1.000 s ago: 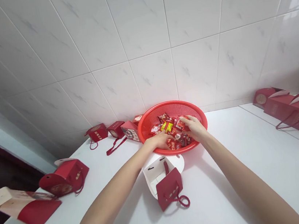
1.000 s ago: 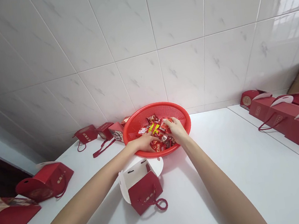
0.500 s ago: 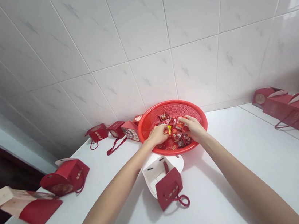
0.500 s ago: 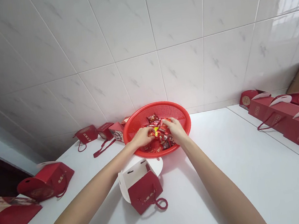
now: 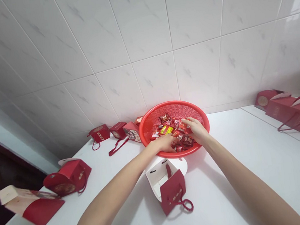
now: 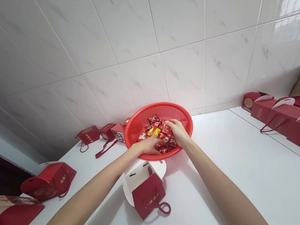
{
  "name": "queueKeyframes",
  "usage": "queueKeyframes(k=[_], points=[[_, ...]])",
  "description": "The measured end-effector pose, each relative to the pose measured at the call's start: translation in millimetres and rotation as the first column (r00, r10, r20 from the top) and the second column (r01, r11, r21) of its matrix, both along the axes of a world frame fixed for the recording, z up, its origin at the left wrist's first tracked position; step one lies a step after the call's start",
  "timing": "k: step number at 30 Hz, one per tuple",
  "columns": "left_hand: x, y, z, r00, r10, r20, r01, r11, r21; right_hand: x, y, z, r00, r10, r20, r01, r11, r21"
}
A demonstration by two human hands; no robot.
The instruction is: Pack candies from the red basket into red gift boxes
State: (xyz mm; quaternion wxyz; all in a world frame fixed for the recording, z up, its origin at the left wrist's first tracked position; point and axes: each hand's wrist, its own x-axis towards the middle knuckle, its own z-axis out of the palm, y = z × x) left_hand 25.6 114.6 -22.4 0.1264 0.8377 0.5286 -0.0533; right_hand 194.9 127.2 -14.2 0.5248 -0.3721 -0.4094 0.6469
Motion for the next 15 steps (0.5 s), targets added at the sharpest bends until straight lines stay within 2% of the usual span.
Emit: queueKeyframes(k=[7, 15], points=[[-9.9, 7.8, -5.6, 0.990, 0.099, 0.099, -0.111, 0.986, 0.122, -2.8, -4.9, 5.3, 1.000, -0.021, 0.000, 0.021, 0.999, -0.034], [-9.3, 6.3, -2.1, 0.938, 0.175, 0.300, -0.261, 0.924, 0.278, -3.1, -2.0, 1.5, 1.000, -0.020, -0.003, 0.020, 1.000, -0.012]])
